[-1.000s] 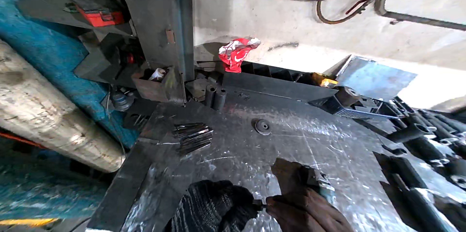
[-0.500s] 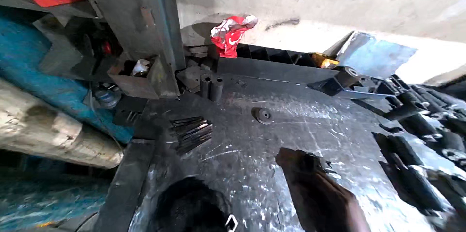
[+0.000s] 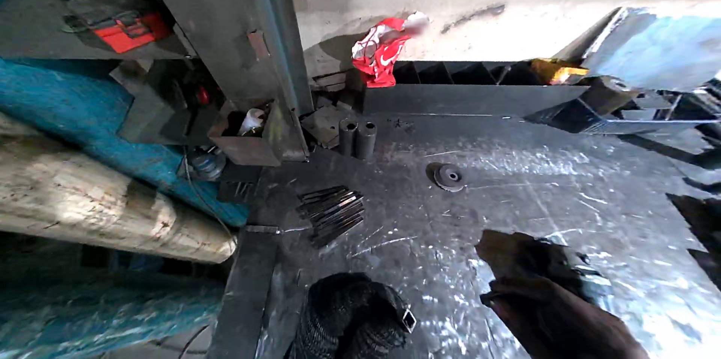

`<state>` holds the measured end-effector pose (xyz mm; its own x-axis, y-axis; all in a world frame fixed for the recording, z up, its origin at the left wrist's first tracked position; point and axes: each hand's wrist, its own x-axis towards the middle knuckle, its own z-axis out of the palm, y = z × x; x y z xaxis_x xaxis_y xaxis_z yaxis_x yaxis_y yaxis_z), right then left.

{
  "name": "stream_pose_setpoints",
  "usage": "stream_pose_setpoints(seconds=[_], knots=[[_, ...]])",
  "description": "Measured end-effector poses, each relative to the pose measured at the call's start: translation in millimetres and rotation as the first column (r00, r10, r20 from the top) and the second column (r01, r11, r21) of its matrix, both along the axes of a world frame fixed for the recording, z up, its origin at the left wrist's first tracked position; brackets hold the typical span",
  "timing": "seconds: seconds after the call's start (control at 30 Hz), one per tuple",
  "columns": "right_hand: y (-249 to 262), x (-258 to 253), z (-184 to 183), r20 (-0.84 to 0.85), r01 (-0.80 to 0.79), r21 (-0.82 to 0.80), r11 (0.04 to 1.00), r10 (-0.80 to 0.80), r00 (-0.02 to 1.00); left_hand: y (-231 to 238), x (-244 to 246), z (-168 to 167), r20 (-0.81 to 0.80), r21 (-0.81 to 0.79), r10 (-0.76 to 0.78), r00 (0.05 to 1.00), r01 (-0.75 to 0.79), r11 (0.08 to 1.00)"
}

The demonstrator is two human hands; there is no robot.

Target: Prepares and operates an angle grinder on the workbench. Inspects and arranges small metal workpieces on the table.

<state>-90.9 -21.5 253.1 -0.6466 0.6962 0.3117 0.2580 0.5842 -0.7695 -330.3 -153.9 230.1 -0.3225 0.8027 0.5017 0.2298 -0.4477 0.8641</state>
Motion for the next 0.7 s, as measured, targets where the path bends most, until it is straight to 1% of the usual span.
stream_pose_setpoints(seconds=[0.07,0.13,0.23,0.3,0.4,0.5,0.63,0.7], knots=[[1.7,-6.3,-10.5,0.002,0.023,-0.097,0.995,-0.023,1.0,1.3,-2.2,-4.2,-0.01,-0.027,0.029,1.0,-0.03,0.999],[6.2,-14.0,-34.8,0.056,0.109,-0.235,0.966,-0.099,0.994,3.0,-4.7,-8.4,-0.065,-0.041,0.074,0.995,-0.077,0.996],[21.8,-15.6,-106.3,0.2,0.261,-0.382,0.887,-0.196,0.96,7.3,-6.3,-10.8,-0.198,-0.032,0.193,0.961,-0.203,0.979],[30.9,-7.3,-154.5,0.327,0.353,-0.435,0.828,-0.219,0.919,13.5,-10.0,-16.0,-0.235,-0.026,0.249,0.94,-0.262,0.965],[38.0,-0.8,-203.6,0.465,0.455,-0.473,0.755,-0.224,0.856,19.0,-20.7,-30.8,-0.273,-0.038,0.297,0.915,-0.319,0.947],[50.1,-17.6,-217.1,0.501,0.459,-0.512,0.726,-0.181,0.846,22.0,-30.4,-44.7,-0.293,-0.076,0.315,0.903,-0.35,0.934],[91.5,-60.2,-221.2,0.537,0.412,-0.498,0.763,-0.101,0.837,31.6,-40.3,-57.1,-0.301,-0.095,0.312,0.901,-0.353,0.931],[117.3,-83.7,-226.8,0.548,0.43,-0.49,0.758,-0.116,0.829,35.9,-44.6,-64.3,-0.244,-0.119,0.289,0.926,-0.324,0.938]])
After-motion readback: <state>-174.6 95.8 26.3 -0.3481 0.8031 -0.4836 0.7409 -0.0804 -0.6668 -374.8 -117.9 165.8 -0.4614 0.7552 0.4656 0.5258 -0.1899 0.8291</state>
